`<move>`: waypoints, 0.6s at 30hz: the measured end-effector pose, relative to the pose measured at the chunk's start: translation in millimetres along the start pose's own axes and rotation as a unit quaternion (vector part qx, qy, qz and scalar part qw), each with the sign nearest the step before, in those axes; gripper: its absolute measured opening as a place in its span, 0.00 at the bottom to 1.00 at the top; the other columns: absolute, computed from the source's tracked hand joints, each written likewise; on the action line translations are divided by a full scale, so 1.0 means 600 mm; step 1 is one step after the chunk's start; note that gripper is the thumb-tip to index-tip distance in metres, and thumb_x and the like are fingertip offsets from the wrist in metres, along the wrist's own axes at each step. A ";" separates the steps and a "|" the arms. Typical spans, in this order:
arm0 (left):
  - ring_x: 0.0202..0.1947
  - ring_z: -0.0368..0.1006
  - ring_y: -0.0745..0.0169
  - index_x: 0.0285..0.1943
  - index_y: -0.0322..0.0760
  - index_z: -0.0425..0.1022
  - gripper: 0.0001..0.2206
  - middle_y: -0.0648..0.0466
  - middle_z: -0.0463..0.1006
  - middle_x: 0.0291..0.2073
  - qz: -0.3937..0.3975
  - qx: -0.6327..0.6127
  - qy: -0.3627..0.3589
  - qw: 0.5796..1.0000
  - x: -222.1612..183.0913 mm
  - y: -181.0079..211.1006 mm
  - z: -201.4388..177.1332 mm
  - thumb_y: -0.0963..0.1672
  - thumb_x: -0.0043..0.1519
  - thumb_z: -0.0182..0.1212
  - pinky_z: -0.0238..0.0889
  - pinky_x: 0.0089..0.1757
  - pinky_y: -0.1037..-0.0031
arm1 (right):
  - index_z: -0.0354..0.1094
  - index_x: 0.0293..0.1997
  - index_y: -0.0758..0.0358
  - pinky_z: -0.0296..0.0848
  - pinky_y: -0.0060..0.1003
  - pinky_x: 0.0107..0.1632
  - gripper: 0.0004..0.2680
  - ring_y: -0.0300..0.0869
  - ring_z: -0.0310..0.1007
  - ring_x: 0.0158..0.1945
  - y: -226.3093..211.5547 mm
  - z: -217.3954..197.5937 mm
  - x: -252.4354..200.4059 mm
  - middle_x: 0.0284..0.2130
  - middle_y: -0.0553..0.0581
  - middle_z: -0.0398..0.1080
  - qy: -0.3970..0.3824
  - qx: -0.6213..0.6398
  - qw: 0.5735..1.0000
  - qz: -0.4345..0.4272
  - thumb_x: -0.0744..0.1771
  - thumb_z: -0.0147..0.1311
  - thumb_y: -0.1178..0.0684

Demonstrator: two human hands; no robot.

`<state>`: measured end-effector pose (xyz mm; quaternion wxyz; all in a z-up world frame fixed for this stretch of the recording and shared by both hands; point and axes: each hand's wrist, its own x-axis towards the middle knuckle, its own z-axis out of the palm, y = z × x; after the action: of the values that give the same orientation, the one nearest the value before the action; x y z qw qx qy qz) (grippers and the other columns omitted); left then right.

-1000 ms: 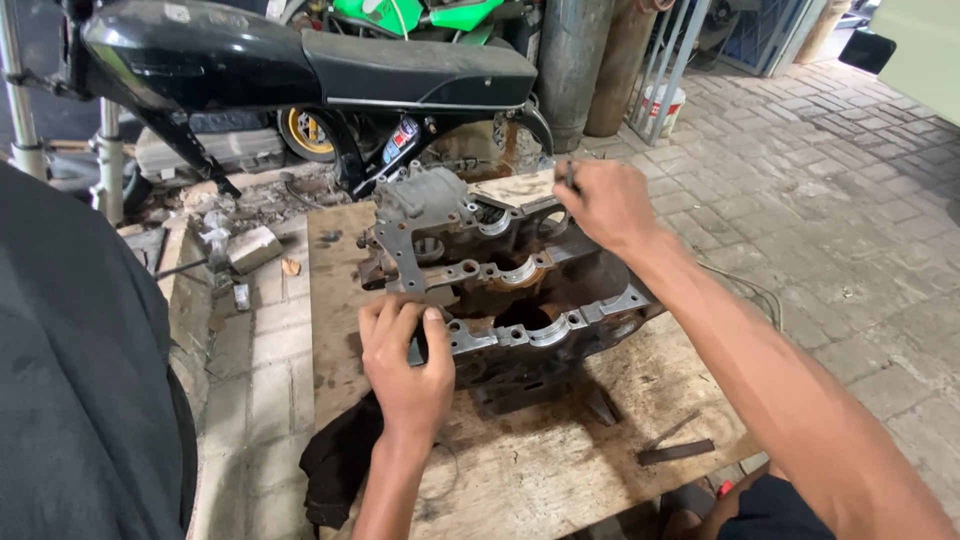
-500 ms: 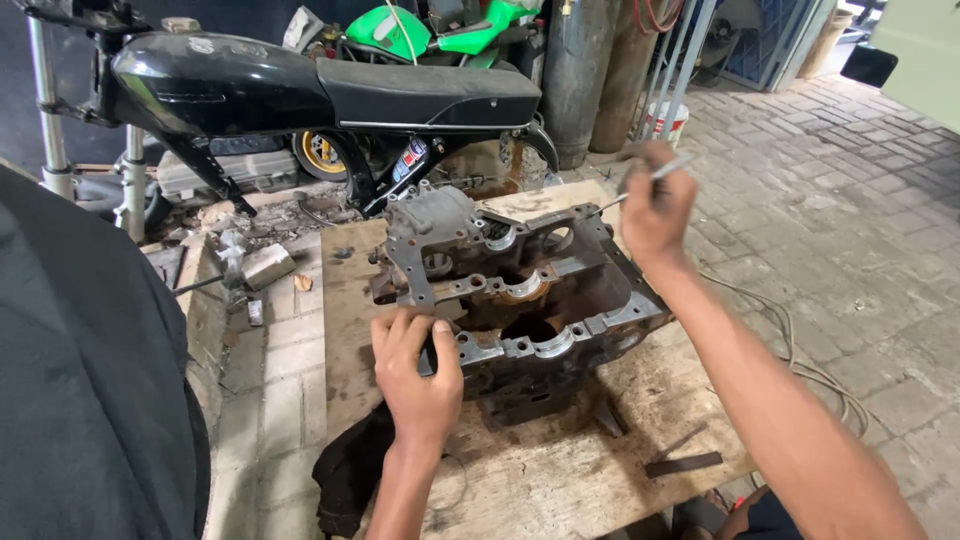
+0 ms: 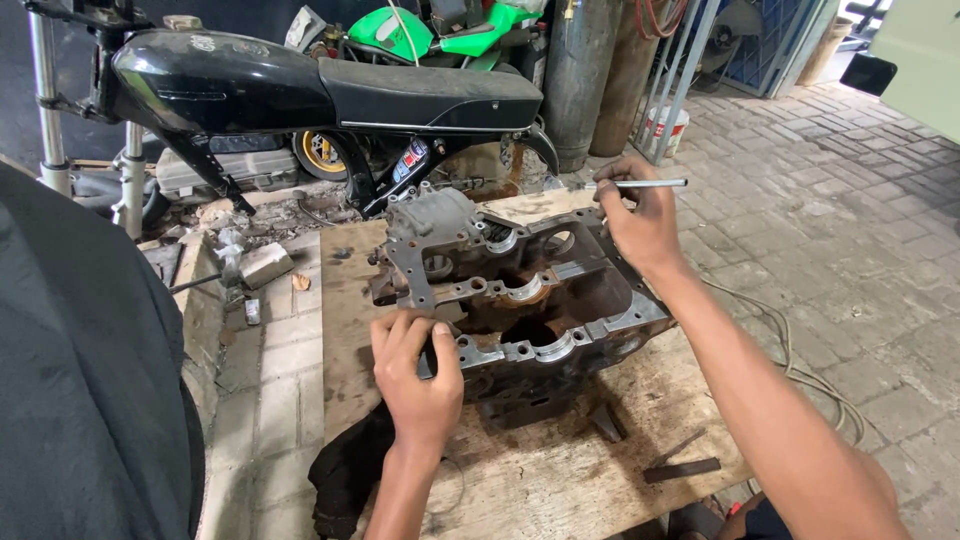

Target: Using a small metal tool to brush or scrape the internal surfaces of an engine block on a workbench.

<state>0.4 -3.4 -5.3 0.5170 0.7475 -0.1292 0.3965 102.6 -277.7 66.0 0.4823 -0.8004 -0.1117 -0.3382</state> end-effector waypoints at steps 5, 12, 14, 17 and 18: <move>0.42 0.63 0.57 0.29 0.34 0.76 0.11 0.56 0.76 0.29 0.015 -0.001 0.005 1.000 0.000 -0.004 0.003 0.41 0.65 0.52 0.60 0.41 0.68 | 0.65 0.37 0.61 0.58 0.30 0.26 0.11 0.36 0.58 0.23 0.041 0.004 0.002 0.23 0.50 0.63 -0.050 -0.062 0.997 -0.012 0.74 0.41 0.50; 0.41 0.63 0.57 0.29 0.34 0.75 0.11 0.56 0.75 0.27 0.022 -0.006 0.006 1.000 0.000 -0.003 0.002 0.41 0.65 0.52 0.60 0.42 0.68 | 0.68 0.31 0.62 0.63 0.42 0.32 0.14 0.44 0.66 0.27 0.054 0.006 0.006 0.23 0.54 0.70 -0.102 -0.213 0.972 -0.001 0.73 0.47 0.47; 0.41 0.63 0.57 0.29 0.34 0.75 0.11 0.56 0.76 0.28 0.024 -0.003 0.008 1.000 0.001 -0.003 0.002 0.41 0.65 0.52 0.60 0.42 0.68 | 0.67 0.33 0.61 0.61 0.40 0.30 0.12 0.43 0.65 0.25 0.042 0.004 0.005 0.22 0.53 0.69 -0.086 -0.202 0.975 -0.041 0.73 0.47 0.49; 0.41 0.63 0.57 0.29 0.35 0.75 0.11 0.56 0.76 0.28 0.024 -0.001 0.009 1.000 -0.001 -0.004 0.003 0.41 0.65 0.52 0.60 0.42 0.68 | 0.66 0.35 0.60 0.58 0.39 0.29 0.10 0.43 0.65 0.24 0.027 0.000 0.002 0.22 0.52 0.68 -0.072 -0.184 0.978 -0.071 0.74 0.46 0.50; 0.41 0.63 0.57 0.29 0.35 0.75 0.11 0.56 0.75 0.27 0.022 0.000 0.009 1.000 0.000 -0.005 0.003 0.41 0.65 0.52 0.60 0.42 0.68 | 0.65 0.35 0.59 0.58 0.40 0.30 0.11 0.44 0.65 0.25 0.022 0.000 0.002 0.22 0.52 0.68 -0.075 -0.175 0.980 -0.061 0.74 0.45 0.49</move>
<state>2.9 -3.8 -7.4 0.5097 0.7408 -0.1406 0.4144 109.9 -284.4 57.7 0.3030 -0.8871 -0.1353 -0.3209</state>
